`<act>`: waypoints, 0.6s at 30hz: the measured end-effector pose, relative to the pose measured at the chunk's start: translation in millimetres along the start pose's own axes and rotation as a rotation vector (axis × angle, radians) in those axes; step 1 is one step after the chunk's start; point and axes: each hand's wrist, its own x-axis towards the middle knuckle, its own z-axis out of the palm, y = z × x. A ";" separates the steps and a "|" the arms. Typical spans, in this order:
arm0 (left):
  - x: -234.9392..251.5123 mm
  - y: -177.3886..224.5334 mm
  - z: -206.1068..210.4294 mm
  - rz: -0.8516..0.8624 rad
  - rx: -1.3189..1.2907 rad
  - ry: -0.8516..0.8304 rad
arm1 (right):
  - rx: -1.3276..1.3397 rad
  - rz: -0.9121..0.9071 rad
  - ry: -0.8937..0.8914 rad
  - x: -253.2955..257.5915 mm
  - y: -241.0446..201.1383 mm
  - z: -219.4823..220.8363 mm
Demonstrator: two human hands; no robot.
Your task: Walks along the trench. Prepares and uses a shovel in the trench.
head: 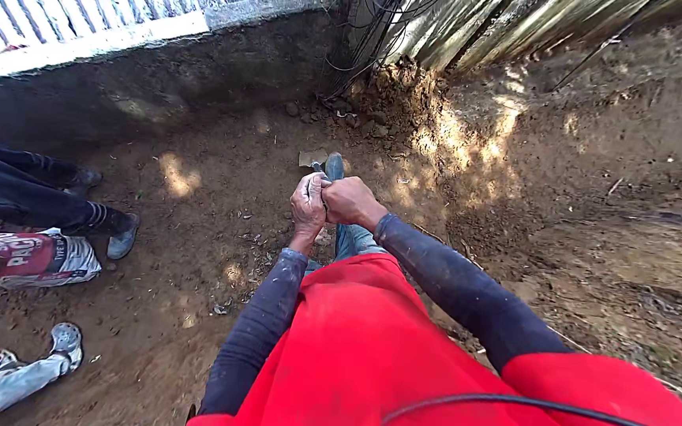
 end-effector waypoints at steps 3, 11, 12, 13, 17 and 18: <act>1.7 -2.5 -15.9 -0.011 -0.018 0.033 | 0.008 -0.035 0.070 8.3 -14.1 0.7; 25.5 -17.3 -54.0 -0.062 -0.029 0.121 | 0.058 -0.060 0.041 51.5 -46.9 3.8; 29.2 -18.2 -54.6 -0.068 -0.030 0.126 | 0.065 -0.065 -0.005 54.5 -47.4 -0.1; 31.7 -20.1 -54.6 -0.065 -0.034 0.137 | 0.079 -0.074 -0.050 56.4 -47.8 -3.5; 26.6 -38.2 -54.7 -0.012 -0.047 0.153 | 0.154 -0.160 -0.227 58.8 -47.0 -2.4; 23.6 -47.9 -54.3 0.028 -0.066 0.136 | 0.173 -0.180 -0.275 59.6 -45.5 3.7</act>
